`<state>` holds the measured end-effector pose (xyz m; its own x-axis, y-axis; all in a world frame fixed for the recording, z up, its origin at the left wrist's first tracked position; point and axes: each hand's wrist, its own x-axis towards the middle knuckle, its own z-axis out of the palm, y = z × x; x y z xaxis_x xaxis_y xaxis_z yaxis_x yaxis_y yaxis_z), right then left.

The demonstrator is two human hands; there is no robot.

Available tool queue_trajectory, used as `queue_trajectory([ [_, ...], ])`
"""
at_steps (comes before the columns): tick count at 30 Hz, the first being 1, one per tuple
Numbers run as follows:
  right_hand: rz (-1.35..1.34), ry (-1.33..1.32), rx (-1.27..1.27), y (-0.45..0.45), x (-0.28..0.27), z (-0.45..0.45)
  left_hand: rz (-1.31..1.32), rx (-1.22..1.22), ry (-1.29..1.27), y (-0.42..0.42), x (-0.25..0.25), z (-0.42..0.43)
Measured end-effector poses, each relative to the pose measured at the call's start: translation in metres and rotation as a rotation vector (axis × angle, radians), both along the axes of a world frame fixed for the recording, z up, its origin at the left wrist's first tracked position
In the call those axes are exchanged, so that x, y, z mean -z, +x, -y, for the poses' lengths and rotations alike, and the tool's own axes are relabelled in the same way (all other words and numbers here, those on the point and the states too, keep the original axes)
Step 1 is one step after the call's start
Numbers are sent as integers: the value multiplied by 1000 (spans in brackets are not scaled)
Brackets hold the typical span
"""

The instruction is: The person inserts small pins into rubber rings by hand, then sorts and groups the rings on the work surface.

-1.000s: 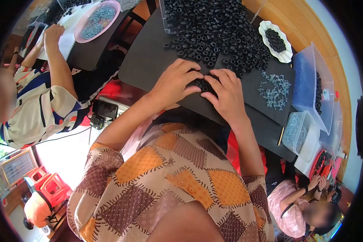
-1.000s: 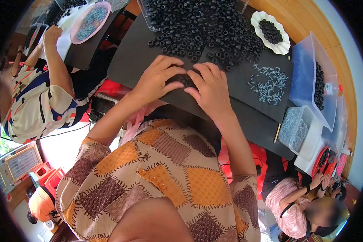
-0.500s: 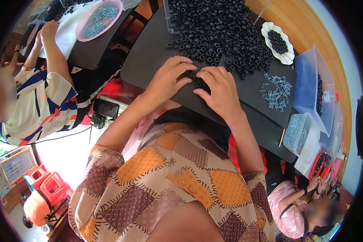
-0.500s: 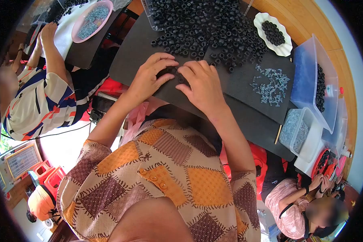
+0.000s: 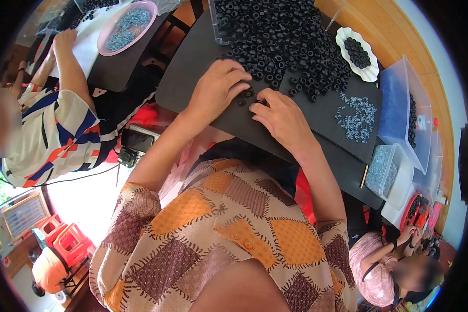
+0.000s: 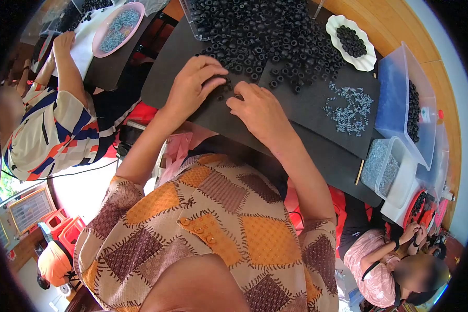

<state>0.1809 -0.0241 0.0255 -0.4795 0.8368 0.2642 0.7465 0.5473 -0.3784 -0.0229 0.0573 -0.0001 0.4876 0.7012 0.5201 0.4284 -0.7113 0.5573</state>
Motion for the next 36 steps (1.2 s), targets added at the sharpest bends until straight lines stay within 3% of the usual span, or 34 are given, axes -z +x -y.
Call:
queue_trajectory([
  [6, -22, 6, -14, 3, -8, -2, -162, 33, 122, 27, -11, -22],
  [10, -177, 144, 155, 27, -12, -2, -218, 47, 145, 34, -7, -24],
  [13, -225, 209, 377, 58, -10, -3, -193, 56, 139, 33, -6, -23],
  [20, -185, 263, 462, 92, 2, -13, -91, 108, 175, 44, -18, -26],
  [26, -77, 354, 459, 95, 16, -15, -8, 290, 167, 104, -11, -15],
  [32, -101, 365, 515, 97, 14, -11, 124, 183, 147, 68, -20, -13],
  [36, -144, 403, 459, 94, 13, -16, -100, -17, 85, 6, -23, -42],
])
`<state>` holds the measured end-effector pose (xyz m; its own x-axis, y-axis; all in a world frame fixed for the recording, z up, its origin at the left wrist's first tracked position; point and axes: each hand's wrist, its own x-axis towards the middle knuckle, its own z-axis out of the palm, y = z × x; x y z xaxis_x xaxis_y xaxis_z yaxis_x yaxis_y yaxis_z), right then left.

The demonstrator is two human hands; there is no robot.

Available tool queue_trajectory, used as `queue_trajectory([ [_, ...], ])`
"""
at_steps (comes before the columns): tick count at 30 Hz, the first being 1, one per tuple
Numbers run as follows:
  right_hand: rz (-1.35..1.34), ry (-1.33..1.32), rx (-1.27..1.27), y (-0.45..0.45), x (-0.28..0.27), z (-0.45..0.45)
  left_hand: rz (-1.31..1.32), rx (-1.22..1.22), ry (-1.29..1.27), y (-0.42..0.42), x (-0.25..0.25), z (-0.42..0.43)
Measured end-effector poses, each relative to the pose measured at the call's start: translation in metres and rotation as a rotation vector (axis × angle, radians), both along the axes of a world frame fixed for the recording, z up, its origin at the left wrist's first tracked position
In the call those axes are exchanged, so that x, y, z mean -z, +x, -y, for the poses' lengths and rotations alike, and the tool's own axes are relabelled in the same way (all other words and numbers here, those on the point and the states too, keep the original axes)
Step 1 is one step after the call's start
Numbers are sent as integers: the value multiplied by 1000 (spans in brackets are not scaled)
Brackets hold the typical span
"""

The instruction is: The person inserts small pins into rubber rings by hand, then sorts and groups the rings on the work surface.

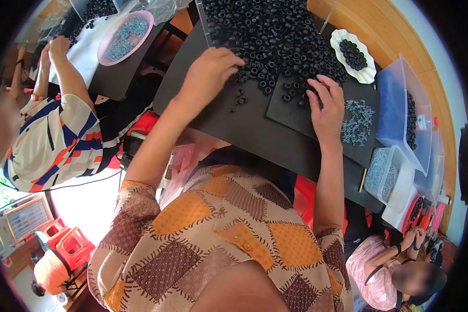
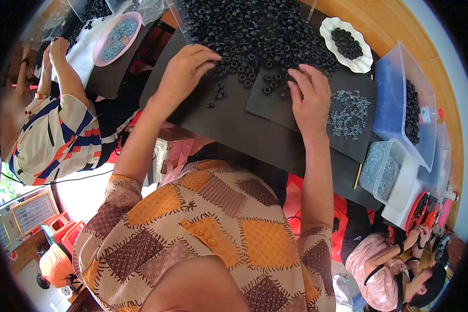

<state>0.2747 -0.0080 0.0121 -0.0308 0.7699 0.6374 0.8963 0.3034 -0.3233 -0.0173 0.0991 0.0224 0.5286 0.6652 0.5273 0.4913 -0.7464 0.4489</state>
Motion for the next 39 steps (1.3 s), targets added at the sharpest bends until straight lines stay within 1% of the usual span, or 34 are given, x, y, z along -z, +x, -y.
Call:
queue_trajectory([
  [1, -6, -3, -32, -5, -1, -2, -46, -3, -29, -6, -3, -1],
  [3, -27, -36, -101, -21, -8, -5, -84, 32, -7, -7, 0, -4],
  [7, 53, -56, -229, -46, -19, -23, -122, 78, -14, -8, 5, -12],
  [10, 78, -52, -261, -66, -19, -46, -152, 87, -67, -9, 6, -13],
  [17, 166, -210, -253, -89, -5, -82, -135, 93, -72, -12, 6, -4],
  [23, 231, -306, -251, -87, -13, -88, -159, 145, -82, -20, 10, 0],
  [29, 166, -306, -313, -97, -19, -87, -159, 153, -78, -18, 8, 0],
  [34, 230, -315, -318, -97, -11, -97, -69, 153, -49, -19, 12, -2],
  [37, 213, -278, -339, -94, -7, -95, 60, 96, -141, -25, 8, 1],
  [39, 219, -258, -349, -94, -7, -94, 14, 94, -200, -26, 4, 10],
])
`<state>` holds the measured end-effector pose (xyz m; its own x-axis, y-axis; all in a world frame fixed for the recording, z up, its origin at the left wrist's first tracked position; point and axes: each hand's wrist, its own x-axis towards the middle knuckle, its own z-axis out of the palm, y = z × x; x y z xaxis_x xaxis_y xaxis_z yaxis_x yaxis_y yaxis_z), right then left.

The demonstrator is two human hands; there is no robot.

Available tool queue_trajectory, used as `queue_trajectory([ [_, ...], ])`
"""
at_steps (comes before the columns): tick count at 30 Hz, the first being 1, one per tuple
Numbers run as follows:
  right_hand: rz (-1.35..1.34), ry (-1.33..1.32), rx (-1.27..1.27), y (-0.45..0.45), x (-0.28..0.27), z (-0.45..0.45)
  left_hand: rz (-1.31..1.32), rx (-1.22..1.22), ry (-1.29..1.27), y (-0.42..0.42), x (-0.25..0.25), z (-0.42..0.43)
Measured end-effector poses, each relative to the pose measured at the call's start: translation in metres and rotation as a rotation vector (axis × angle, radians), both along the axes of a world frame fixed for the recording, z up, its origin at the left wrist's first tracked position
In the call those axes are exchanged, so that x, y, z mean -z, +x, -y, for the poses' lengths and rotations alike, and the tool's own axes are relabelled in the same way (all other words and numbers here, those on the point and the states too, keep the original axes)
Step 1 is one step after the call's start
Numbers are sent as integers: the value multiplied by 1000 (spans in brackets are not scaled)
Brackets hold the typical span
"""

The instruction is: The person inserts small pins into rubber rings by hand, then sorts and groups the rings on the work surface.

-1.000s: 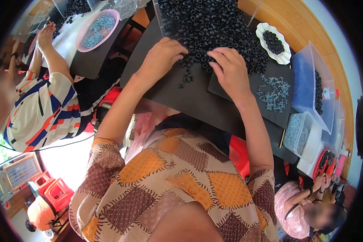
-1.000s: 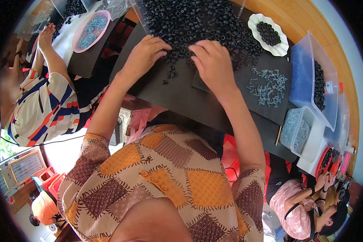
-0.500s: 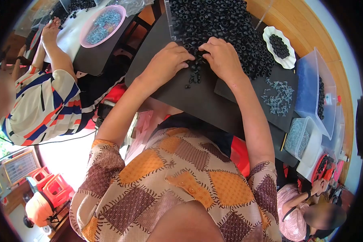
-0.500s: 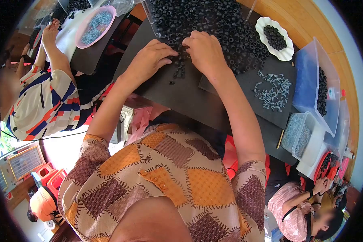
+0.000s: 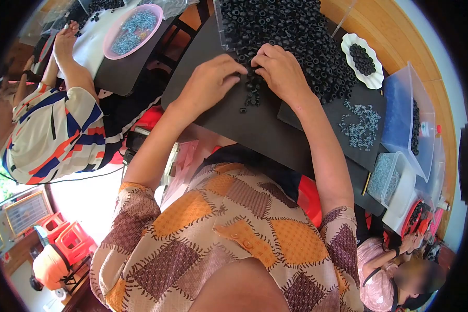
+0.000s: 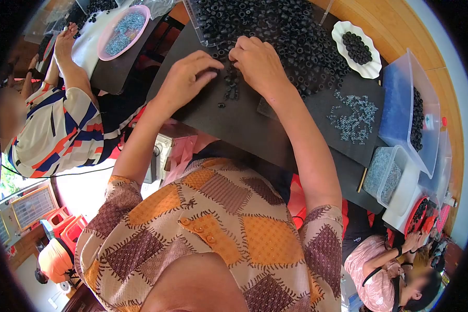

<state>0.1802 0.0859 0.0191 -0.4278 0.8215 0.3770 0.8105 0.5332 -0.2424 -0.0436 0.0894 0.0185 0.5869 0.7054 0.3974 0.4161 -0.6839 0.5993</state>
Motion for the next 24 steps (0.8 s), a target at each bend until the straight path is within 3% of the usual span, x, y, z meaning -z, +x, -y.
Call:
queue_trajectory([
  [8, 49, -20, 13, -4, -5, 3, -116, 9, 30, 12, 7, 18],
  [11, -166, 21, -7, 4, -4, 5, -105, -13, 1, 11, 9, 17],
  [17, -597, -351, 134, 25, -21, 30, -66, -3, 28, 12, 10, 18],
  [20, -928, -337, 191, 45, -18, 46, -90, 28, 78, 15, 13, 16],
  [24, -640, -167, 433, 77, -29, 81, -51, 37, 7, 15, 9, 14],
])
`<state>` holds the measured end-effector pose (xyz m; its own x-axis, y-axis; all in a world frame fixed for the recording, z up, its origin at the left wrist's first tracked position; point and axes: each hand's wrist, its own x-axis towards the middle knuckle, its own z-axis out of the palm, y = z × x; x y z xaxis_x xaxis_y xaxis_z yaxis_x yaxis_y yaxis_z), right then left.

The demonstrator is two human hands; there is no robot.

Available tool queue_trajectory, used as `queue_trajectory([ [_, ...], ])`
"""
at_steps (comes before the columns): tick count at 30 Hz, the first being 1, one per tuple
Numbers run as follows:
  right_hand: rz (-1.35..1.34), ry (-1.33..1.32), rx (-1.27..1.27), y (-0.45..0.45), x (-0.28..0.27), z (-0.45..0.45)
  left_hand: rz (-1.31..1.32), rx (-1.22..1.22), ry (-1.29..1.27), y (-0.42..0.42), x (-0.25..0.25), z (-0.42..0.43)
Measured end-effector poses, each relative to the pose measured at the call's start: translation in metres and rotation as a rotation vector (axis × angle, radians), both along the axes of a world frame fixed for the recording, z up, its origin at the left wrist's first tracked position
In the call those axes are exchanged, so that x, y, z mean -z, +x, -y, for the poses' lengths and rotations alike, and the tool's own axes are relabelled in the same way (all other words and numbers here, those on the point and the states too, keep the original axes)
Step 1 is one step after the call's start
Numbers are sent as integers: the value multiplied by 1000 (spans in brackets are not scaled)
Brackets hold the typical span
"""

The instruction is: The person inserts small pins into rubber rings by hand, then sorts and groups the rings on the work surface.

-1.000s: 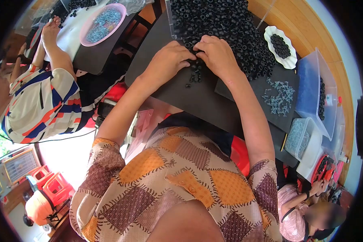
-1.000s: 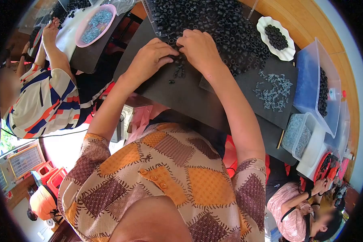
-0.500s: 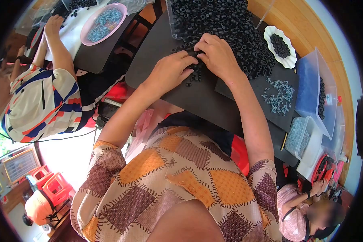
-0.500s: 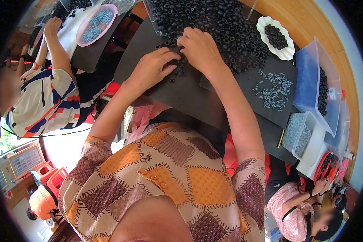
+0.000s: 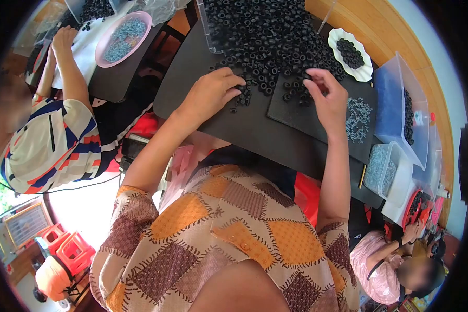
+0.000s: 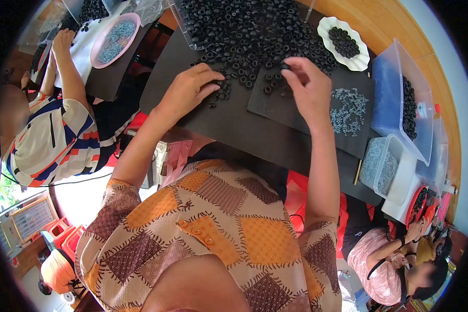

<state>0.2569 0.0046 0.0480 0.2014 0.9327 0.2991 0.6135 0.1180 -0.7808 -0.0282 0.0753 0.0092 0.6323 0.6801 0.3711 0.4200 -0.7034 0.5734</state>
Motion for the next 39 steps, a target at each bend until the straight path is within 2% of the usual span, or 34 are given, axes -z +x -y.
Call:
queue_trajectory([
  [4, 217, 76, 55, 25, 12, 21, 133, 33, -23, 19, -19, 4],
  [9, 421, 182, 21, 27, 26, 23, 175, 199, 34, 92, -9, 20],
  [10, 421, 167, 33, 29, 29, 23, 124, 207, 29, 102, -9, 22],
  [13, 468, 217, 46, 30, 29, 24, 264, 215, 9, 110, -14, 32],
  [17, 426, 247, 44, 26, 23, 25, 235, 39, 169, 61, -10, 5],
  [19, 353, 244, 13, 14, 17, 20, 41, -100, 199, 27, -13, -7],
  [22, 346, 258, -114, -14, 16, 1, -117, -69, 218, 9, -8, -17],
  [28, 504, 300, -241, -54, 19, -43, -98, -86, 190, 11, 0, -20],
  [31, 609, 221, -285, -61, 25, -55, 39, -141, 173, 4, -9, -16],
  [34, 697, 142, -290, -65, 23, -61, 180, -131, -31, 3, -18, -3],
  [37, 785, 94, -318, -68, 21, -65, 195, 76, 62, 21, -15, 27],
  [39, 769, 104, -335, -68, 21, -68, 150, 148, 31, 34, -14, 45],
])
